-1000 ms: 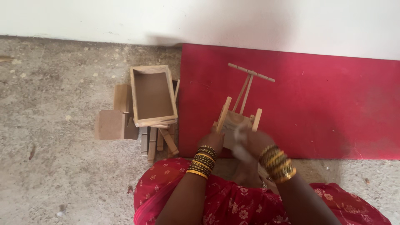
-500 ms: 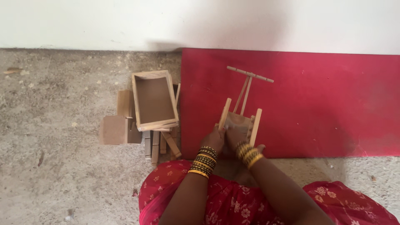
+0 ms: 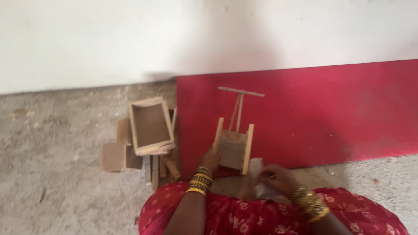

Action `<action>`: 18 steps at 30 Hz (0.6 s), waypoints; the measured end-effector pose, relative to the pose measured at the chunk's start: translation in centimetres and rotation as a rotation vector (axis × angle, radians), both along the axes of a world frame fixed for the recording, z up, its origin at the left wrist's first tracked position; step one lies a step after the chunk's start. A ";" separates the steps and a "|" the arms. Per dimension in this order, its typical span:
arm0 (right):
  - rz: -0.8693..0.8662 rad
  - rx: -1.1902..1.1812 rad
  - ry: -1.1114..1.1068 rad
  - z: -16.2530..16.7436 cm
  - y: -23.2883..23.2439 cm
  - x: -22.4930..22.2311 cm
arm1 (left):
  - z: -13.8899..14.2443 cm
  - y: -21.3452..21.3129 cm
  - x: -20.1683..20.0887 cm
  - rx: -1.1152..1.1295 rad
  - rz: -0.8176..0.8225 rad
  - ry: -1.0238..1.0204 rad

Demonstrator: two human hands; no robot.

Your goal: The person sits on the floor and wipes several small wooden items, including a miniature chair, rectangular boxes, and cylindrical sticks, using a cloth. The person handles each item one at a time, wiping all visible surfaces before placing it aside.

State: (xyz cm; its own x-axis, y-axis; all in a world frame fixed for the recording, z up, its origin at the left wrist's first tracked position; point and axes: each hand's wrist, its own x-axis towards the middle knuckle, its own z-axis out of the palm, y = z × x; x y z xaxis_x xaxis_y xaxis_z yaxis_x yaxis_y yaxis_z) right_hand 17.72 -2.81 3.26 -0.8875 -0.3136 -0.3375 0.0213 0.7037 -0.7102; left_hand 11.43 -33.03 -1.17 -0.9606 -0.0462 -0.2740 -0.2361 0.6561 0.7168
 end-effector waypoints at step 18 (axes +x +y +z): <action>-0.094 -0.014 0.134 -1.8 3.3 -1.9 | 6.1 2.1 -1.5 0.113 0.371 0.034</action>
State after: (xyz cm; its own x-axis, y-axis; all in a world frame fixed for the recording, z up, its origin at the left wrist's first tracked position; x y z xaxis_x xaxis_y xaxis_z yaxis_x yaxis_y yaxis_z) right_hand 15.78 0.49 1.48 -0.9500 -0.2306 -0.2105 -0.0085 0.6931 -0.7208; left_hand 9.97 -30.94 4.93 -0.8929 -0.3635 -0.2656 -0.4173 0.4472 0.7911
